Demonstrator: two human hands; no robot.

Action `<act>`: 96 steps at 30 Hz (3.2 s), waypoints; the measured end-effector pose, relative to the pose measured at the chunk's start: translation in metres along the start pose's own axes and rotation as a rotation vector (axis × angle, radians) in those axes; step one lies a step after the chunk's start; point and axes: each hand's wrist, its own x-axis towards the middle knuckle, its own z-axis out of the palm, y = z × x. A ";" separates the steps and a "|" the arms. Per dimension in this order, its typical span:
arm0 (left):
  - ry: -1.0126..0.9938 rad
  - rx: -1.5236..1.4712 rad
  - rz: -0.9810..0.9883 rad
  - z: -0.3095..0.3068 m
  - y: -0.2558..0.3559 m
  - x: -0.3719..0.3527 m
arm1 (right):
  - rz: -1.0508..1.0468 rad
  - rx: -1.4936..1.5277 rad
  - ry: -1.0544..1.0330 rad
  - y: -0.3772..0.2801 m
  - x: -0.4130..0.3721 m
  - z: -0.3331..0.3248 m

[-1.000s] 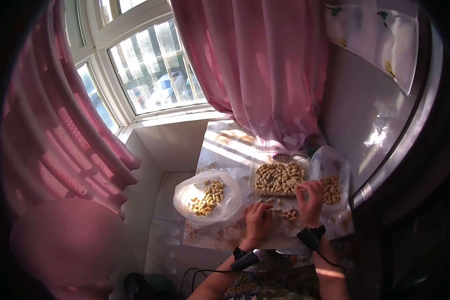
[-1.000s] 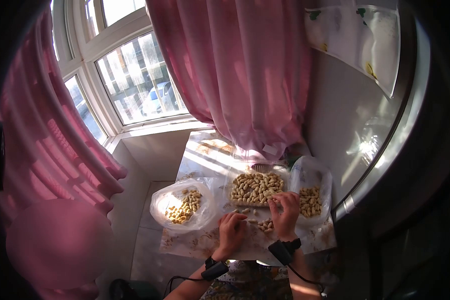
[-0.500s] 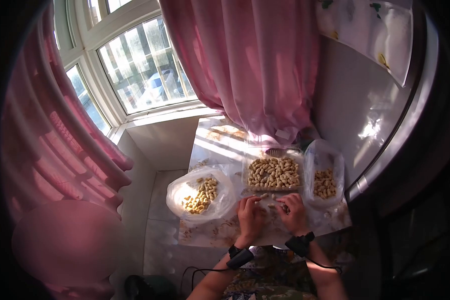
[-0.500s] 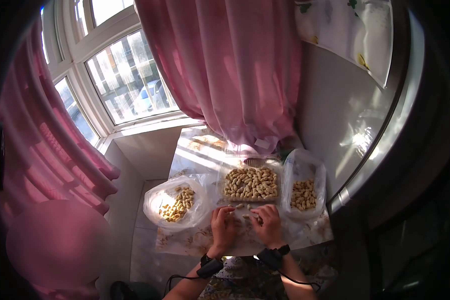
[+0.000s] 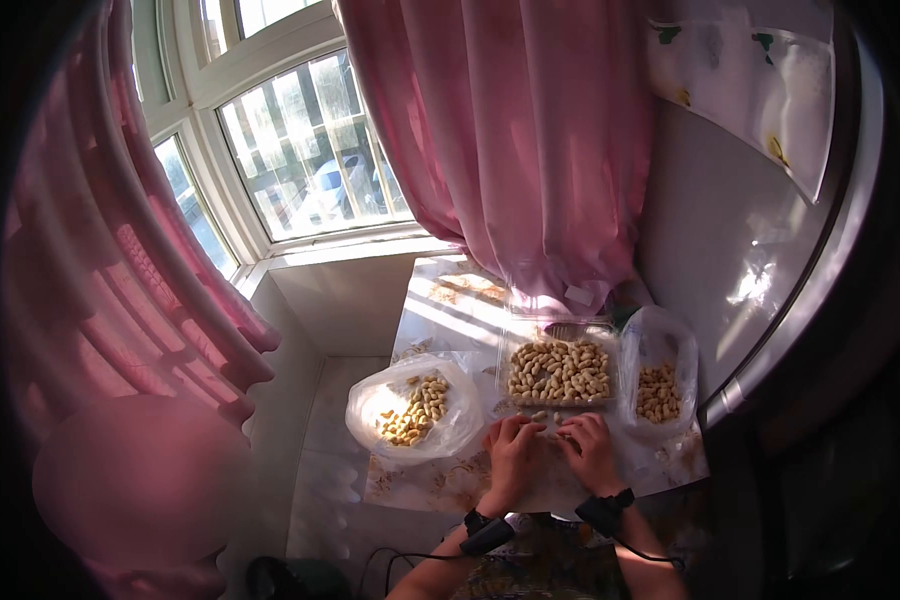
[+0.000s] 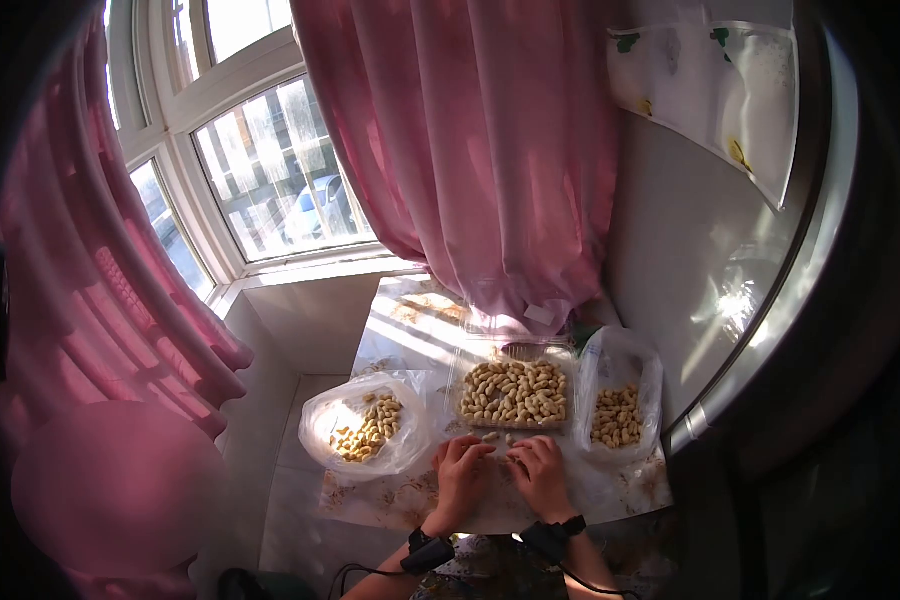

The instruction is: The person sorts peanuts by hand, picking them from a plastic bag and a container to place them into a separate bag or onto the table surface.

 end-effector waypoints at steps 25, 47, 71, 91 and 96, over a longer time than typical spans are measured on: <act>-0.061 0.024 0.014 0.000 -0.001 -0.002 | 0.011 0.017 0.002 -0.001 -0.001 -0.002; -0.016 -0.041 -0.021 -0.001 0.007 0.002 | 0.031 0.055 0.045 -0.009 0.000 -0.007; 0.116 -0.238 -0.165 0.002 0.002 0.002 | -0.154 0.020 0.055 -0.016 0.033 -0.006; 0.102 -0.209 -0.135 0.001 -0.001 0.003 | -0.072 -0.194 -0.116 -0.007 0.028 0.027; 0.076 -0.161 -0.110 -0.001 0.001 0.003 | -0.156 -0.164 -0.089 -0.007 0.025 0.021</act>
